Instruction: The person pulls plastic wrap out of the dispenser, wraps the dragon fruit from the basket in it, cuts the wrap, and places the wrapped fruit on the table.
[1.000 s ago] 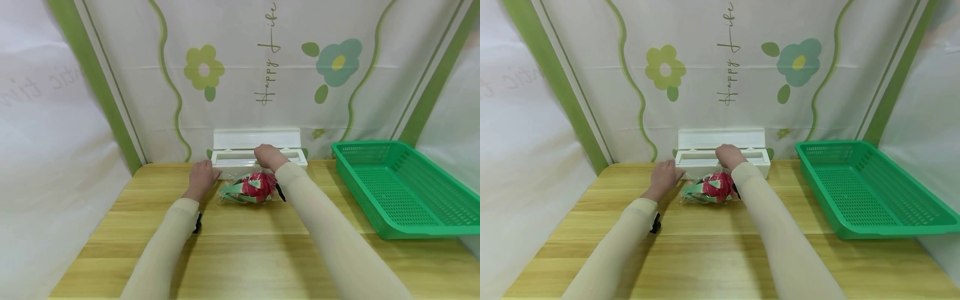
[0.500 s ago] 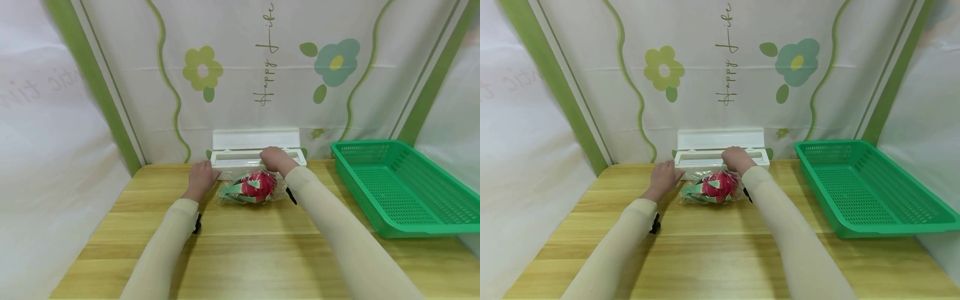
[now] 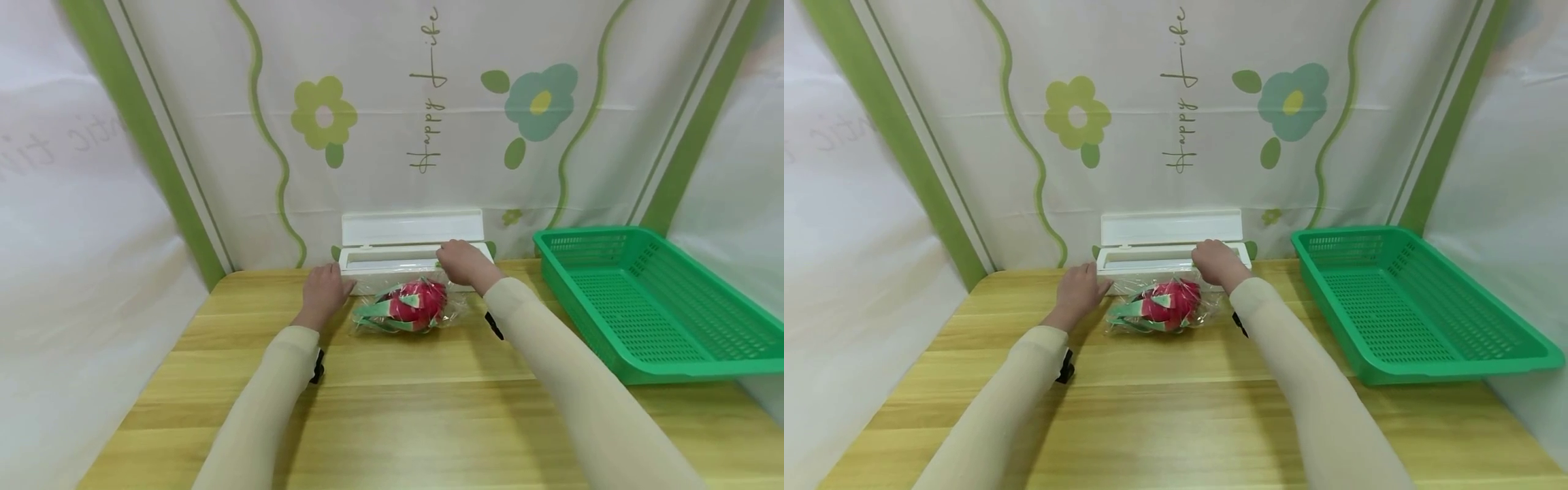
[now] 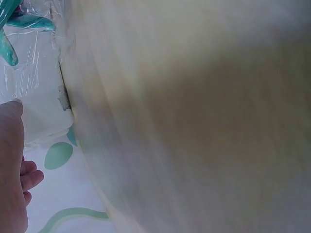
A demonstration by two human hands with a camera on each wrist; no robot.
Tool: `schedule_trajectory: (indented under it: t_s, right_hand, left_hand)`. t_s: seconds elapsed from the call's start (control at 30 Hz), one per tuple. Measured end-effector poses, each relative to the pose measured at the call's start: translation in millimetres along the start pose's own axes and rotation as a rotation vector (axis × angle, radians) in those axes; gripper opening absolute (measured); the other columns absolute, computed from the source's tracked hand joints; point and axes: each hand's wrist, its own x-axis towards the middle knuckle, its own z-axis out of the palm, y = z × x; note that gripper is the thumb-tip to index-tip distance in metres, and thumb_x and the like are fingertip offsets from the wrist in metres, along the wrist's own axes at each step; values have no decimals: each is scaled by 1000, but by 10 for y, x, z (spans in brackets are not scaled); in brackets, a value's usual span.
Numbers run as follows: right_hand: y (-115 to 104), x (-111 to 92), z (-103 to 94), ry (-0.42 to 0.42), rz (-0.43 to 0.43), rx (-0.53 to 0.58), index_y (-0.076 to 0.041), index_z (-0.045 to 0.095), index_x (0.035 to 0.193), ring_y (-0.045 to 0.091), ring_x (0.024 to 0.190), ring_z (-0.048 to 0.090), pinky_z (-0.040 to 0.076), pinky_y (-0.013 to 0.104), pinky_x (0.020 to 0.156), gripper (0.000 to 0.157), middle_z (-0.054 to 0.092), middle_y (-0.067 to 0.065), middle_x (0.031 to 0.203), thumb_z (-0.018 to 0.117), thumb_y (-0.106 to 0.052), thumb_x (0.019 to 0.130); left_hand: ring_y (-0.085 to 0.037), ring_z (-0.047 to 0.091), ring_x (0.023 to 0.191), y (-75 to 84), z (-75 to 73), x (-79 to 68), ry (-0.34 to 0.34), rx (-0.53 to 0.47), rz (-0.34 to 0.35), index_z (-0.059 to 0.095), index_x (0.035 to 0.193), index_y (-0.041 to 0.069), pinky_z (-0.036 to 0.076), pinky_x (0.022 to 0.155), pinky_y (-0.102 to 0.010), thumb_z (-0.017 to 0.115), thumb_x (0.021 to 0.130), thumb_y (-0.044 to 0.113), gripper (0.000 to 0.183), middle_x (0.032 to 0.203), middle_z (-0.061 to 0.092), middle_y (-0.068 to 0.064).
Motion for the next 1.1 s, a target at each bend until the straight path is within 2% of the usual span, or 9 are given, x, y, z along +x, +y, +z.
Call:
schedule_trajectory:
  t_s: [0.13, 0.4, 0.6, 0.83, 1.1]
  right_hand:
    - [33, -18, 49, 29, -8, -1, -4, 59, 87, 25, 79, 54, 49, 39, 74, 10, 56, 8, 85, 55, 2, 93]
    - [119, -72, 104, 54, -10, 6, -5, 57, 82, 24, 77, 52, 49, 38, 73, 13, 54, 7, 82, 54, 4, 91]
    - [189, -123, 132, 64, -15, -34, -3, 59, 84, 25, 75, 53, 50, 39, 71, 8, 55, 8, 81, 59, 4, 89]
    - [216, -150, 153, 98, -44, -52, -4, 57, 79, 23, 69, 50, 48, 38, 66, 13, 53, 7, 76, 58, 5, 87]
    - [269, -198, 197, 183, -91, -90, -3, 55, 78, 23, 67, 51, 49, 37, 64, 13, 52, 7, 73, 59, 7, 85]
  left_hand:
    - [-37, 58, 105, 4, -4, -2, 25, 7, 11, 54, 118, -14, 42, 98, -44, 54, 98, 44, 61, 111, 62, -24]
    - [-37, 55, 111, 18, 5, 30, -20, 14, 9, 52, 122, -13, 38, 102, -44, 50, 100, 46, 63, 117, 60, -25]
    - [-38, 56, 108, 9, 0, 4, -2, 21, 9, 53, 120, -15, 40, 100, -45, 52, 99, 44, 62, 113, 61, -26]
    - [-37, 57, 108, -11, -16, -17, 0, 19, 18, 54, 118, -14, 41, 99, -45, 52, 99, 43, 60, 113, 61, -25]
    - [-36, 57, 107, -34, 9, 9, -2, 16, 19, 54, 118, -12, 41, 99, -43, 51, 100, 45, 60, 113, 62, -23]
